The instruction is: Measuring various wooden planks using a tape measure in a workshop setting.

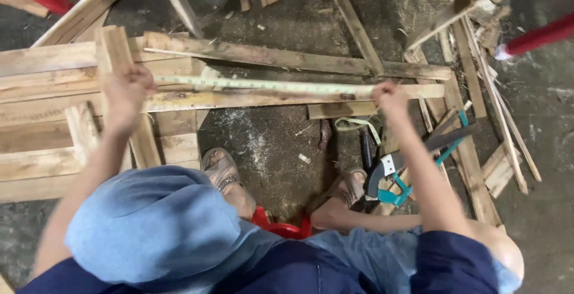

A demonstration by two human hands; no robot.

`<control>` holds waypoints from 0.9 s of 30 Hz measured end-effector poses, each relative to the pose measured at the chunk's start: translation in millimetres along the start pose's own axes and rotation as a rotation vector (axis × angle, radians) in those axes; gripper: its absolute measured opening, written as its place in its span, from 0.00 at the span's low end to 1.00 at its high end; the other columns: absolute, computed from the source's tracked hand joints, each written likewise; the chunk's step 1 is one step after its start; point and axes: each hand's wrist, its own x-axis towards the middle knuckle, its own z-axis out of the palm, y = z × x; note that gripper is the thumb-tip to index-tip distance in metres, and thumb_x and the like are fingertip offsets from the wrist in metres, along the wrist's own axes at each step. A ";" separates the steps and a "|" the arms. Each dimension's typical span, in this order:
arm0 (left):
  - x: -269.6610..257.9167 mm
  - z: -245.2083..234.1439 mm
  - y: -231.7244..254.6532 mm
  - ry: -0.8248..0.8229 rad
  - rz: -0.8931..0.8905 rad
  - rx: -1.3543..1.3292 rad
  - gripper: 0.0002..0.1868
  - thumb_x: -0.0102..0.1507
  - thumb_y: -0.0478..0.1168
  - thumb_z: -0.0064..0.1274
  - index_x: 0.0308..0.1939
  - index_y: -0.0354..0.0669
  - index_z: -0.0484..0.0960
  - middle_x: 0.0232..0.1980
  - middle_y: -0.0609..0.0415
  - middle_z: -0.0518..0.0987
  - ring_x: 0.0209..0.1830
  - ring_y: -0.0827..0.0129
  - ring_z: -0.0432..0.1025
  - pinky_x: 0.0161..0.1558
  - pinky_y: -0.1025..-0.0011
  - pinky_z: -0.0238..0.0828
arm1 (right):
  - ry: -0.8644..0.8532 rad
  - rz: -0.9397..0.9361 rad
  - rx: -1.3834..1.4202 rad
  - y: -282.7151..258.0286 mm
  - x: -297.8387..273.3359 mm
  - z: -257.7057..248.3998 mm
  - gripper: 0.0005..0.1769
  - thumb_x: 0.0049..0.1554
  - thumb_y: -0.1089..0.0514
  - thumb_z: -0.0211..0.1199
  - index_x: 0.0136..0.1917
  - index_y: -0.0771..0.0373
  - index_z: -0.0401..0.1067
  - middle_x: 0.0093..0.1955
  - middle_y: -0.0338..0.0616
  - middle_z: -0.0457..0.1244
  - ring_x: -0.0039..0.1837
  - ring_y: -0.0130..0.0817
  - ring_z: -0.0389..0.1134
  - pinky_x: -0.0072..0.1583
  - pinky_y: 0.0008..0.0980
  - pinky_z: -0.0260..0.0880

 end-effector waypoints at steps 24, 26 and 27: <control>67.3 -15.8 -238.1 0.634 0.245 0.738 0.01 0.47 0.32 0.50 0.21 0.42 0.77 0.18 0.50 0.67 0.20 0.54 0.68 0.26 0.67 0.67 | -0.122 -0.011 0.002 35.7 -32.2 120.1 0.07 0.40 0.53 0.54 0.33 0.51 0.71 0.28 0.42 0.62 0.40 0.38 0.64 0.46 0.33 0.60; 62.7 -16.2 -226.0 0.647 0.271 0.697 0.03 0.46 0.31 0.50 0.20 0.44 0.76 0.17 0.51 0.69 0.20 0.54 0.68 0.25 0.67 0.67 | -0.125 -0.005 -0.015 37.7 -27.2 126.1 0.07 0.40 0.52 0.54 0.33 0.50 0.71 0.29 0.42 0.62 0.41 0.39 0.64 0.47 0.33 0.60; 58.5 -15.9 -215.6 0.672 0.277 0.666 0.04 0.46 0.31 0.51 0.18 0.46 0.76 0.17 0.52 0.70 0.19 0.55 0.69 0.25 0.67 0.67 | -0.122 -0.019 -0.019 39.7 -23.1 131.0 0.07 0.40 0.52 0.54 0.33 0.49 0.71 0.31 0.43 0.62 0.43 0.40 0.63 0.48 0.34 0.60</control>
